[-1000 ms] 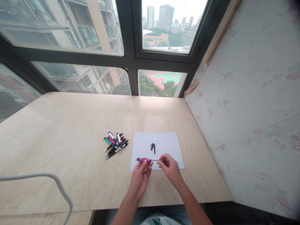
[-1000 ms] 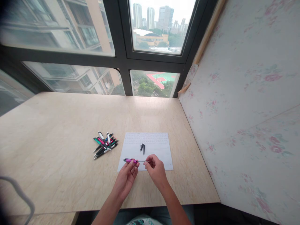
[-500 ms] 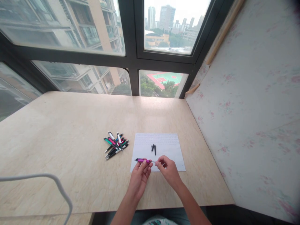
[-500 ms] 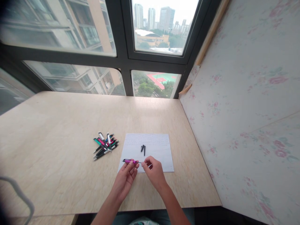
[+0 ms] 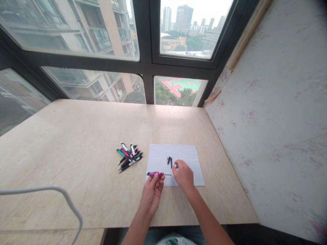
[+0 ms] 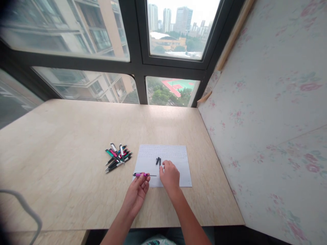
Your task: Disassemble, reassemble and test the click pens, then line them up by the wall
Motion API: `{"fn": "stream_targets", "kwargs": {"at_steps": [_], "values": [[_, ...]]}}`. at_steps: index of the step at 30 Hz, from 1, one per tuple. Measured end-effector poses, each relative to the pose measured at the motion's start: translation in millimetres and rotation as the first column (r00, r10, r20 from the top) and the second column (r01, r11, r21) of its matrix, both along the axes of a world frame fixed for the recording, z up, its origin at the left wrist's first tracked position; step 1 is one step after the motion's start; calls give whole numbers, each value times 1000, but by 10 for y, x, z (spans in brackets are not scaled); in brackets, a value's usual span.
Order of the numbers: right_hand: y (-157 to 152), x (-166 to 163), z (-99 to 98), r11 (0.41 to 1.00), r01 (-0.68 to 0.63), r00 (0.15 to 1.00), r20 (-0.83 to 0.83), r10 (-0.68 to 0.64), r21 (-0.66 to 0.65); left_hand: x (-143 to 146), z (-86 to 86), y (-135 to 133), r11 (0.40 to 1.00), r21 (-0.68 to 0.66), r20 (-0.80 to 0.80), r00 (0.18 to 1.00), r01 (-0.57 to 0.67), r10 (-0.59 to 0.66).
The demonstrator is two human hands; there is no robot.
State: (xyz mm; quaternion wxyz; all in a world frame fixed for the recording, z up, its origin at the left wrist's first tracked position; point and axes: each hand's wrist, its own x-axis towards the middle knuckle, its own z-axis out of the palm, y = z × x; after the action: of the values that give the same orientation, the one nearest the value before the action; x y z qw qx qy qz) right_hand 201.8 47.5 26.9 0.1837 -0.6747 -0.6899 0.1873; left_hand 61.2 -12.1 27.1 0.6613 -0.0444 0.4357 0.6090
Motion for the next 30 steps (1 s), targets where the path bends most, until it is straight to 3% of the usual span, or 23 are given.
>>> {"fn": "stream_targets", "kwargs": {"at_steps": [6,11,13,16,18,20,24,30], "values": [[143,-226,13,998,23,975,224,-9,-60,-39,-19,-23,1000,10,-25,1000,2,-2],[154,-176,8,994,70,969,243,-47,-86,-65,-21,-10,1000,4,-26,1000,-5,5],[123,-74,8,993,81,985,157,-68,-84,-72,-27,2,1000,4,-27,1000,-7,7],[34,137,9,996,11,985,-173,-27,-91,-77,-34,18,1000,6,-33,999,-13,13],[-44,283,16,995,-56,905,-425,16,-82,-75,-29,26,1000,8,-38,999,-14,15],[-124,406,36,993,-60,824,-567,-8,-102,-66,-17,32,1000,5,-39,999,-16,16],[-252,537,114,988,-29,749,-658,-79,-152,-32,13,36,1000,-20,-29,999,-15,14],[-319,496,197,990,-35,754,-654,-62,-135,19,12,26,1000,-2,-59,998,8,-8]]}}
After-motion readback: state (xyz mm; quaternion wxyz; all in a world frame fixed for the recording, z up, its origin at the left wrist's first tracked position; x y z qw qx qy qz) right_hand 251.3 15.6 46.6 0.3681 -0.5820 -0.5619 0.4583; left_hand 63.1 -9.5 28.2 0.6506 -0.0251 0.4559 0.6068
